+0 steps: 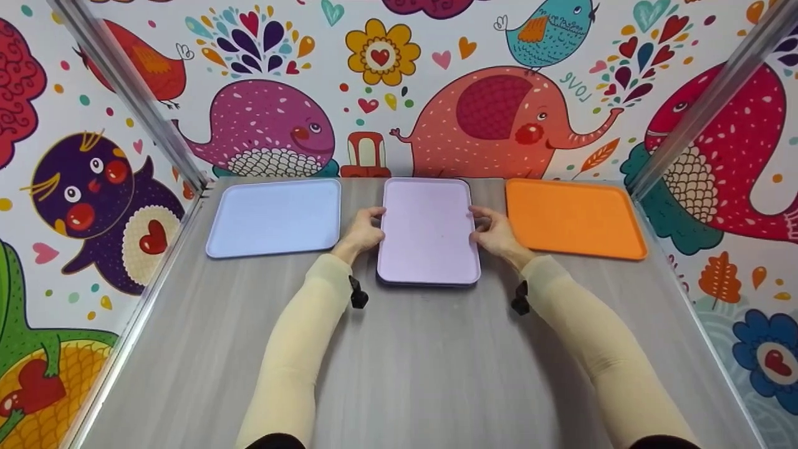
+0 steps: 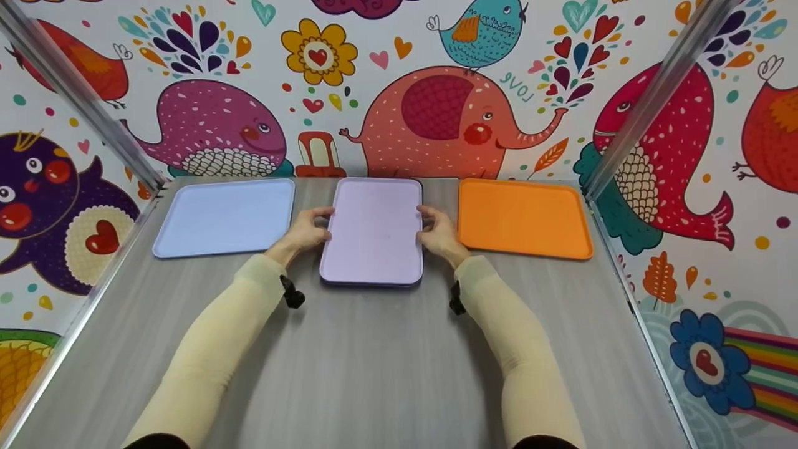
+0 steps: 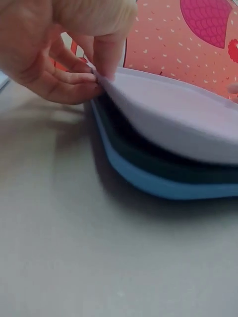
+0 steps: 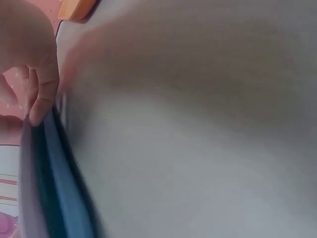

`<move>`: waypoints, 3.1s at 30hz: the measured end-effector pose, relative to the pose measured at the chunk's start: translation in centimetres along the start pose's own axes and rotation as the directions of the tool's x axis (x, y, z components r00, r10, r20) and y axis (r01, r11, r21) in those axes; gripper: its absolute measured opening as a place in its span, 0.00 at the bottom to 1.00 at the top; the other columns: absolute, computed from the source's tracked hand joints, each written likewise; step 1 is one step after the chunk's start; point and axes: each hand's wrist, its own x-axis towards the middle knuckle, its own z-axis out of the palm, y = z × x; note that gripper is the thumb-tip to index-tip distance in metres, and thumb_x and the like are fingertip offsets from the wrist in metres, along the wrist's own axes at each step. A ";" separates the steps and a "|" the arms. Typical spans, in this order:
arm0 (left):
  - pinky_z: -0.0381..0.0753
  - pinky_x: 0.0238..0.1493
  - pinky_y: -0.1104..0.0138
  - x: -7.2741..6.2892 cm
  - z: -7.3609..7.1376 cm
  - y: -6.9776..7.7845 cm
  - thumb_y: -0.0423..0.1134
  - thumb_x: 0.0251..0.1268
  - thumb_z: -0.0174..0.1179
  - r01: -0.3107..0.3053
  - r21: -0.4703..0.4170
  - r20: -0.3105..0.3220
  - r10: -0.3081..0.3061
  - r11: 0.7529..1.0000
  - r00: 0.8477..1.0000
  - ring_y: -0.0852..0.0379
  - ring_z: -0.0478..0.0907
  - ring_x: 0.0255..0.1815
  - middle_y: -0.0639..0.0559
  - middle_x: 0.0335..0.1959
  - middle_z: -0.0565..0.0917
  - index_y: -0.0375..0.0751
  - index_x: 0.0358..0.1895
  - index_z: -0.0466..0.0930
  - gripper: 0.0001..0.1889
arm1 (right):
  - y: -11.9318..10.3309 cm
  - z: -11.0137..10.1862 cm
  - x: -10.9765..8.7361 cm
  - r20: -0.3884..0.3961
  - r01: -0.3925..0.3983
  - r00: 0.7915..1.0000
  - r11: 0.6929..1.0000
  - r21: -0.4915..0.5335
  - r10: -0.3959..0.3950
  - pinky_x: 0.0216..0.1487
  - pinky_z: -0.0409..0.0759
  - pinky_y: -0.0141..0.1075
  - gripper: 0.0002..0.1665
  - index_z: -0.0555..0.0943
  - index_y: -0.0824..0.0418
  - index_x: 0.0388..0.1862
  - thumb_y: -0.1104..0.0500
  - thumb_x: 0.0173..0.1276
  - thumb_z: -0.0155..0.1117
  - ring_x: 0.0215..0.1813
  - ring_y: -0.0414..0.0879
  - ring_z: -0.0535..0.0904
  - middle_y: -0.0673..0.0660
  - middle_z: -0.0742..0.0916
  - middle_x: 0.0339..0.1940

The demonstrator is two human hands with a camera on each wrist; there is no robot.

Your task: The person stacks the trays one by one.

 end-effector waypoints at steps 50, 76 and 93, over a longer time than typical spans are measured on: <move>0.92 0.38 0.69 -2.3 -10.5 -1.9 0.32 0.81 0.52 0.009 0.085 -0.122 0.001 0.996 0.992 0.48 0.84 0.51 0.29 0.67 0.86 0.31 0.76 0.79 0.25 | -10.4 7.4 1.3 0.044 0.016 0.999 0.994 0.105 -0.021 0.53 0.96 0.45 0.32 0.81 0.70 0.74 0.68 0.71 0.69 0.64 0.64 0.90 0.76 0.85 0.72; 0.65 0.83 0.37 -6.5 -27.1 -13.0 0.42 0.75 0.62 0.450 0.071 -0.480 -0.365 0.890 0.798 0.21 0.63 0.83 0.27 0.84 0.70 0.40 0.79 0.78 0.31 | -15.9 20.0 3.4 0.246 -0.205 0.952 0.977 0.055 0.185 0.78 0.84 0.54 0.41 0.76 0.59 0.82 0.56 0.74 0.80 0.77 0.60 0.82 0.66 0.78 0.84; 0.68 0.89 0.41 -6.7 -27.3 -14.2 0.40 0.85 0.55 0.477 -0.040 -0.307 -0.465 0.878 0.830 0.28 0.64 0.89 0.24 0.88 0.63 0.32 0.89 0.57 0.37 | -16.0 24.6 4.6 0.252 -0.327 0.921 0.941 0.090 0.296 0.89 0.72 0.54 0.44 0.74 0.55 0.84 0.57 0.72 0.82 0.86 0.59 0.74 0.65 0.78 0.85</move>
